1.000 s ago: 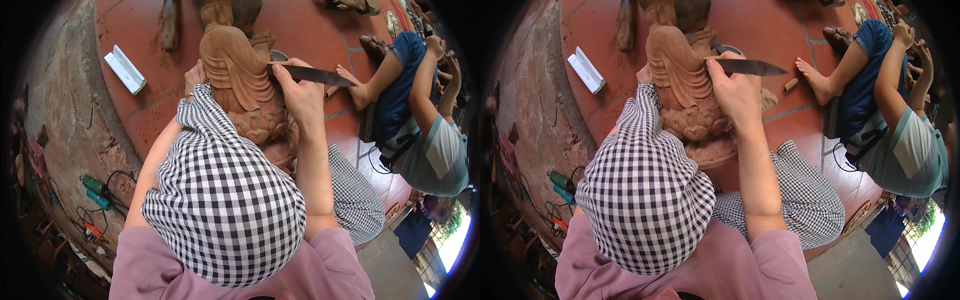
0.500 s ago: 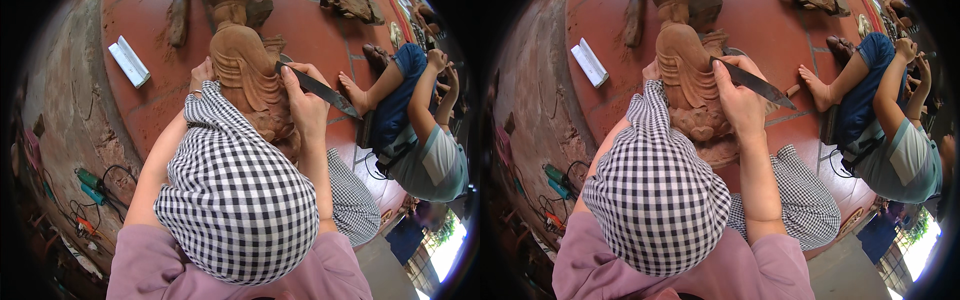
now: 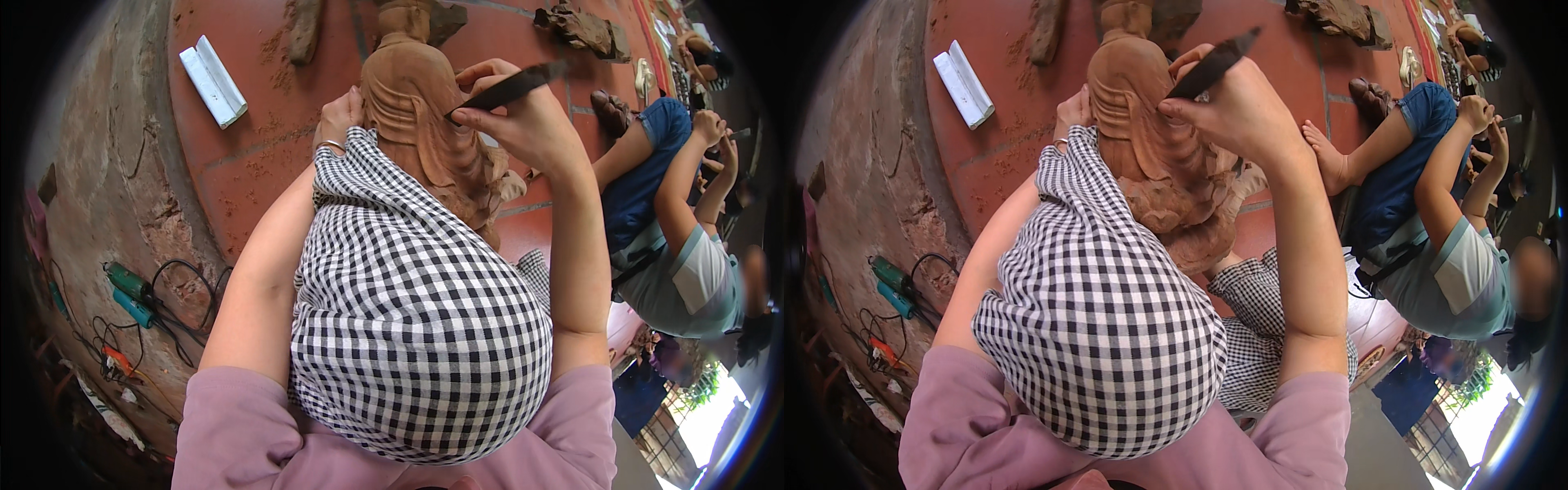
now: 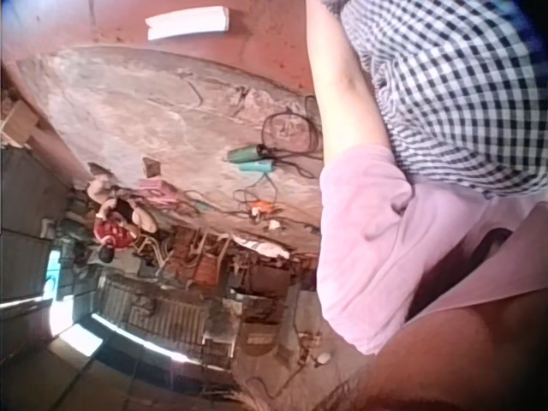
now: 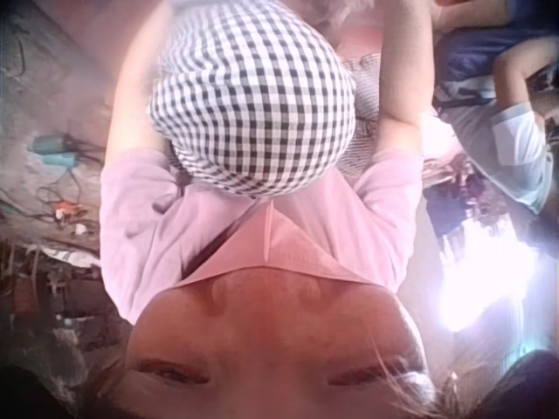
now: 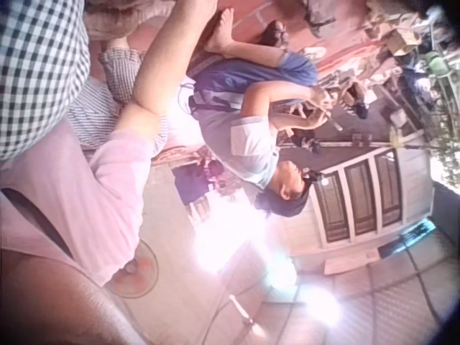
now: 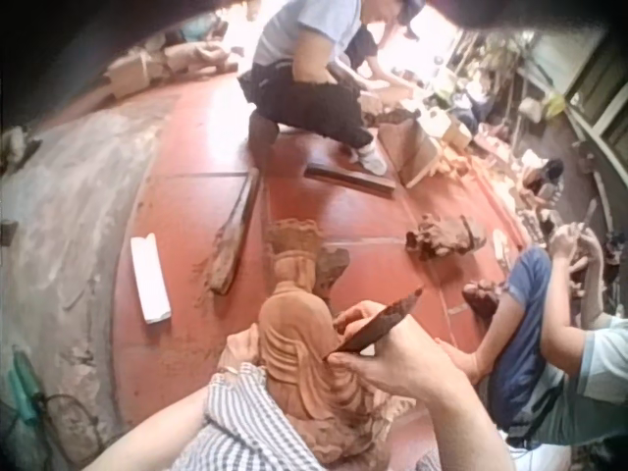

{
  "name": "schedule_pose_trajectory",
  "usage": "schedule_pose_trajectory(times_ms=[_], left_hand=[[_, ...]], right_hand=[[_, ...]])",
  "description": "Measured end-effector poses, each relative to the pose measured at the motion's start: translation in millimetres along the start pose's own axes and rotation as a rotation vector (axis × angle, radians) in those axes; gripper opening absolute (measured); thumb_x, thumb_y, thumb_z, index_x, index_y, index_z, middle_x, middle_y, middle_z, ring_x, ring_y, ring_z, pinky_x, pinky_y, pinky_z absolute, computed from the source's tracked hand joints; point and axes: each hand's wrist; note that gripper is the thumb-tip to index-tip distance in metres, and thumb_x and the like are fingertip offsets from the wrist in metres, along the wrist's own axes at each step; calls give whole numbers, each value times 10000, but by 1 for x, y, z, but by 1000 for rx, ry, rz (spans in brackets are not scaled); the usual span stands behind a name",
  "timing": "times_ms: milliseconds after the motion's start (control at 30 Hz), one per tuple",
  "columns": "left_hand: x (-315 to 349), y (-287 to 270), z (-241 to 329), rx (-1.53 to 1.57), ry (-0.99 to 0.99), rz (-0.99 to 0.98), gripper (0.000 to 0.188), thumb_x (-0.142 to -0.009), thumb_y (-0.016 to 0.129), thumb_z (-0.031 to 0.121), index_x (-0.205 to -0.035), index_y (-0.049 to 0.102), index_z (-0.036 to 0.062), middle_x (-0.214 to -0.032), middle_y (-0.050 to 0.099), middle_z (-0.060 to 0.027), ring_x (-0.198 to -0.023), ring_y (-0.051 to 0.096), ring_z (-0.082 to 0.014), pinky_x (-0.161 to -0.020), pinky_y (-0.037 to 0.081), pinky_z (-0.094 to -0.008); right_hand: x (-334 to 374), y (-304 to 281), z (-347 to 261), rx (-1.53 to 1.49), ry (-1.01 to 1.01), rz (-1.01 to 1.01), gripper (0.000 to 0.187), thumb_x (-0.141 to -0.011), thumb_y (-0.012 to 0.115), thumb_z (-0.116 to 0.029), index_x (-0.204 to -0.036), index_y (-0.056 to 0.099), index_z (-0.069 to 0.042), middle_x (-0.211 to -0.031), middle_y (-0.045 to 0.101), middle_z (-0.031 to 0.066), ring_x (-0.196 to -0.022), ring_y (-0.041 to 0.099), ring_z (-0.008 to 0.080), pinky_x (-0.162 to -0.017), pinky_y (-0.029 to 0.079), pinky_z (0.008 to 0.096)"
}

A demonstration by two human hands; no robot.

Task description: The person carves a wooden Buddha statue using a chisel and other hand tools. They refine the folds of the robe and details on the back of the figure while sitting on the floor in a workshop with other artisans.

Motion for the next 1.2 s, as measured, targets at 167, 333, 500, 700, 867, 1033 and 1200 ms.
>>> schedule_pose_trajectory(times_ms=[167,333,500,700,867,1033,1200], left_hand=[[-3,7,-8,-58,15,11,544,-1053,333,412,-935,690,19,-816,654,-282,-788,654,-462,-697,511,-544],[-4,12,-14,-27,95,99,518,-1056,351,382,-916,693,18,-783,653,-277,-734,651,-461,-670,521,-542],[3,-2,7,-22,22,14,521,-1057,350,384,-913,693,21,-793,654,-280,-739,652,-462,-665,523,-550],[0,1,-3,-35,66,23,522,-1063,342,374,-912,689,15,-801,653,-278,-756,650,-462,-668,522,-544],[5,-5,11,-1,33,28,519,-1064,342,367,-899,679,9,-796,649,-277,-757,650,-458,-659,520,-535],[1,-2,0,-22,97,23,521,-1064,347,367,-876,668,2,-794,645,-278,-740,648,-455,-641,508,-533],[2,0,3,-1,69,38,514,-1060,362,365,-854,662,2,-777,638,-276,-721,643,-454,-623,502,-527]], right_hand=[[-23,-13,-11,71,23,-12,292,-822,834,-232,-953,711,-2,-804,708,48,-755,657,143,-679,520,306],[-3,7,-10,75,-163,70,262,-852,809,-210,-916,712,25,-780,702,70,-726,650,134,-675,520,298],[-24,-6,-19,68,59,62,249,-883,778,-233,-908,707,4,-768,695,44,-712,640,124,-659,508,298],[-7,11,-12,192,-297,177,258,-826,785,-239,-841,676,-5,-688,670,115,-623,645,216,-596,484,383],[-27,4,-21,-45,71,165,238,-843,764,-215,-882,692,8,-659,651,152,-602,660,178,-593,499,357],[-10,14,-20,113,-92,155,261,-812,786,-232,-879,699,4,-678,659,180,-642,660,348,-618,518,405],[-26,6,-30,95,28,205,245,-821,776,-221,-851,684,5,-680,651,194,-642,641,390,-602,509,424]])
Point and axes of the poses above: each hand's wrist, its own x-axis away from the middle knuckle, its own y-axis out of the palm, z = x × y
